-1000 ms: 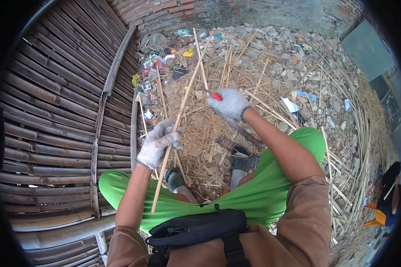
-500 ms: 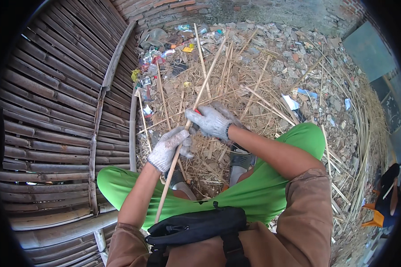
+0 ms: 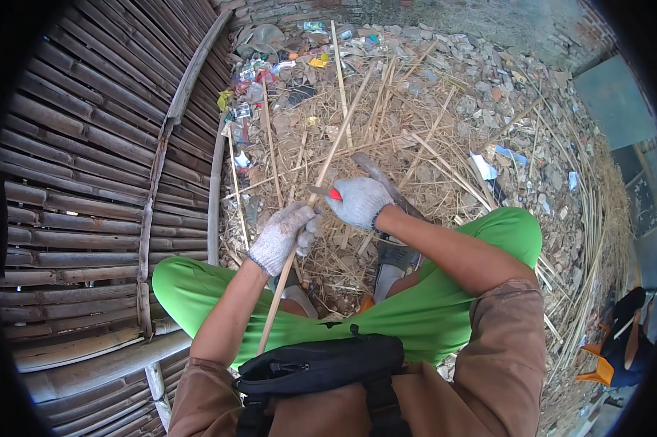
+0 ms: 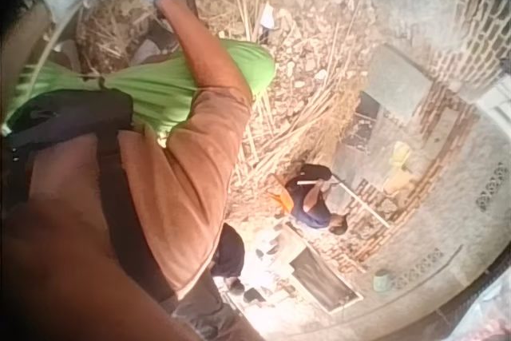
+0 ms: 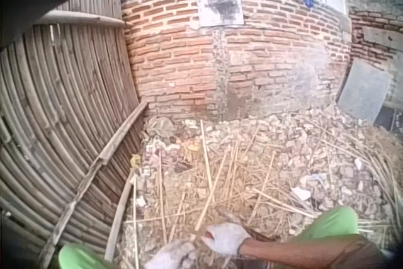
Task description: The person strips layers from a bamboo pole using a small knife.
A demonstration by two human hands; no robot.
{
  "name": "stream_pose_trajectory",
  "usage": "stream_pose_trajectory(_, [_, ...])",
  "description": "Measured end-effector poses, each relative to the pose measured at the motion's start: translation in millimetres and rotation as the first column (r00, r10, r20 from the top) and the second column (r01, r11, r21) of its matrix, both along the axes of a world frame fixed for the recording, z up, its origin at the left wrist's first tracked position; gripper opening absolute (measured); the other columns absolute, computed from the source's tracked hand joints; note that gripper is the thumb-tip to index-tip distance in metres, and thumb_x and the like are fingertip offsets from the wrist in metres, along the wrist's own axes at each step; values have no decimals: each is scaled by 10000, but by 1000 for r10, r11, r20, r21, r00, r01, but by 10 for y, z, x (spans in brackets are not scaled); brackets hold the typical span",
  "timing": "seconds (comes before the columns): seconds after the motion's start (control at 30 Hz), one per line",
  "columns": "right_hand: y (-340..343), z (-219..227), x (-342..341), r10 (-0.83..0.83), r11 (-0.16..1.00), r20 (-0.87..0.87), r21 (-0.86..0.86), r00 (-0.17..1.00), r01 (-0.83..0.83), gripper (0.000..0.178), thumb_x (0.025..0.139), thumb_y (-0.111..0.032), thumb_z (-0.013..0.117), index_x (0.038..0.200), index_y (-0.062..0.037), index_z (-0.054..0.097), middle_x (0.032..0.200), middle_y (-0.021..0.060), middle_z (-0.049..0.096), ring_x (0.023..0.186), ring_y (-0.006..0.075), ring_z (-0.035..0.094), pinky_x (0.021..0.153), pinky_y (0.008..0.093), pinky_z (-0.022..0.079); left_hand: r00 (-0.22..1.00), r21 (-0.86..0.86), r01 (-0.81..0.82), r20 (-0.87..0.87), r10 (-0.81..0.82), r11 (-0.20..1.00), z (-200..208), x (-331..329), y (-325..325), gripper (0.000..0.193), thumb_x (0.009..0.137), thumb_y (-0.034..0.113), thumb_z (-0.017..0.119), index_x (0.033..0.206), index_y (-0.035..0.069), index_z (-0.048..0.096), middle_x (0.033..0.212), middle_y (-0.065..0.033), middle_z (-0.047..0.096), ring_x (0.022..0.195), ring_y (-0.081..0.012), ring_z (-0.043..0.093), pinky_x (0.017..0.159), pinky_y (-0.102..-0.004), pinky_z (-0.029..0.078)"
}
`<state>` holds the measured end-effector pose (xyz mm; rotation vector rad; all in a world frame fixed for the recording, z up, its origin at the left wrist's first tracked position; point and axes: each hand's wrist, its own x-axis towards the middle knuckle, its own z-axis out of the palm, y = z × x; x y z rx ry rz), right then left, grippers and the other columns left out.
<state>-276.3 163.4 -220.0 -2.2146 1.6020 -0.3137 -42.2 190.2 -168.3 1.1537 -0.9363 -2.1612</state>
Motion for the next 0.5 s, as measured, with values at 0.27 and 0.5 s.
stream_pose_trajectory(0.27, [110,262,166,41,998,-20,53,999,-39,328,953,-374,618,930,-71,740,893,218,754,868,429,742,793,570,592,1000,16,-2,19,1,1000,-27,14,54,266,1129,243,577,1319,60,606,839,11,624,583,-65,526,476,-237,415])
stream_pose_trajectory(0.5, [102,331,145,40,996,-54,83,998,-35,338,953,-382,608,944,-76,752,906,221,764,872,429,751,787,567,601,998,-18,-10,58,11,1000,68,-26,100,255,1134,268,551,1285,75,619,779,38,564,505,-61,461,423,-252,340])
